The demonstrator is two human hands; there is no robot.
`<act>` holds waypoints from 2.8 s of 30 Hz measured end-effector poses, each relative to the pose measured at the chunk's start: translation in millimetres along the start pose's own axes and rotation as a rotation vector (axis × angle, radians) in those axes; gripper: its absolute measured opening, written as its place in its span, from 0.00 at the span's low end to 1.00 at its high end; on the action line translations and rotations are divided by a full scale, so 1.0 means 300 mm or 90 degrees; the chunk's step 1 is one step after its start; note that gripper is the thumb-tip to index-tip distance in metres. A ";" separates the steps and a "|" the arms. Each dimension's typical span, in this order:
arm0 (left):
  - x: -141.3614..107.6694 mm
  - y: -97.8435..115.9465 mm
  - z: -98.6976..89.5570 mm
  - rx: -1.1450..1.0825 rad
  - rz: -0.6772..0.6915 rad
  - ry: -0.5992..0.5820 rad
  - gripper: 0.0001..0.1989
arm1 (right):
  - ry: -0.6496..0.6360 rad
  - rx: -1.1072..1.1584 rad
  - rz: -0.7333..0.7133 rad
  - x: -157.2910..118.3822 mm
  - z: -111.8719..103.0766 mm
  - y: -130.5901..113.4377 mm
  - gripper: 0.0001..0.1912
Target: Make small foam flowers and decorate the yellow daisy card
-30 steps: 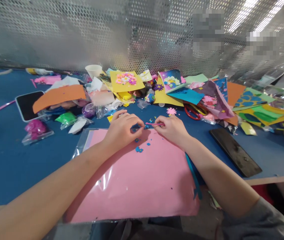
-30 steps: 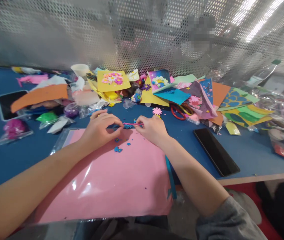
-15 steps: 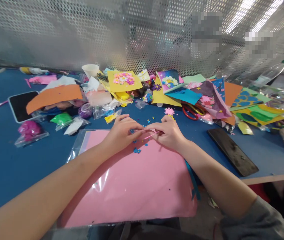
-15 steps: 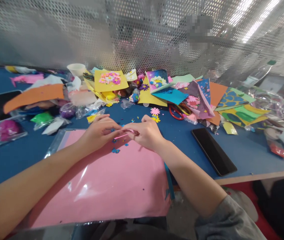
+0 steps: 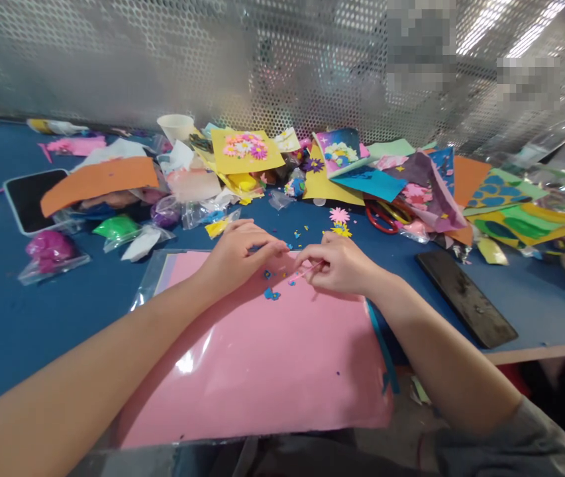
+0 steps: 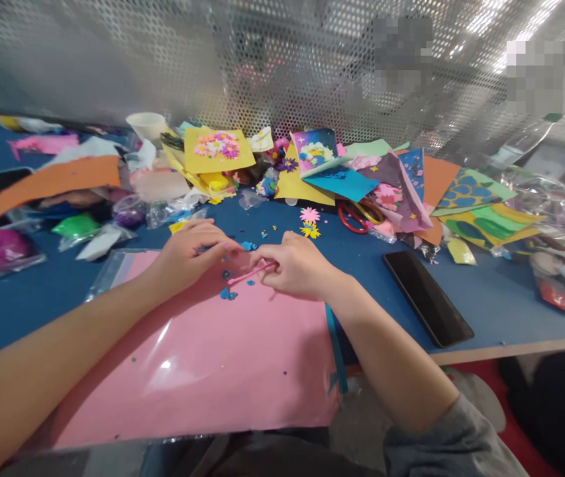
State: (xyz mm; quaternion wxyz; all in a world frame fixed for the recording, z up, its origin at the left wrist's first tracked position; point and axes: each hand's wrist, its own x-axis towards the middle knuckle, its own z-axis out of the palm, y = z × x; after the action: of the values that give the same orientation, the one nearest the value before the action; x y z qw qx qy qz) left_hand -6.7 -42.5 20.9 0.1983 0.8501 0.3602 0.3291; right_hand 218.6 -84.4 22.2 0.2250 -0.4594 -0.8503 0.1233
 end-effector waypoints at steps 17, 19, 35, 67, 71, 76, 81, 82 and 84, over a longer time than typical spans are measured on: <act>0.005 0.008 -0.008 -0.063 -0.036 0.019 0.21 | -0.134 -0.054 -0.036 0.003 -0.001 -0.016 0.18; 0.001 0.003 -0.005 -0.066 -0.031 0.016 0.21 | -0.122 -0.056 -0.055 0.002 0.003 -0.017 0.18; -0.003 0.017 -0.004 -0.067 -0.047 -0.018 0.21 | -0.062 -0.054 -0.121 -0.008 0.010 -0.005 0.14; -0.027 -0.012 0.027 0.093 0.119 -0.199 0.10 | -0.125 0.216 0.209 0.044 0.034 -0.070 0.25; -0.025 -0.010 0.020 0.078 0.112 -0.215 0.09 | -0.112 0.246 0.206 0.041 0.039 -0.064 0.26; -0.020 -0.013 0.012 0.051 0.092 -0.200 0.14 | -0.070 0.408 0.168 0.033 0.064 -0.034 0.25; -0.014 -0.026 0.008 0.053 0.107 -0.136 0.16 | -0.033 0.493 0.127 0.030 0.087 -0.029 0.14; -0.014 -0.028 0.008 0.055 0.115 -0.125 0.16 | -0.025 0.488 0.124 0.030 0.089 -0.031 0.12; -0.014 -0.029 0.008 0.064 0.130 -0.106 0.16 | -0.005 0.459 0.112 0.030 0.091 -0.038 0.10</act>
State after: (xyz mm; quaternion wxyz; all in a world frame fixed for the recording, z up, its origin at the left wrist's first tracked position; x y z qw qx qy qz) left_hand -11.5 -40.2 12.5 0.1500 0.9155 0.2702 0.2576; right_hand 192.5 -83.0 5.6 0.3579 -0.4214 -0.7104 0.4354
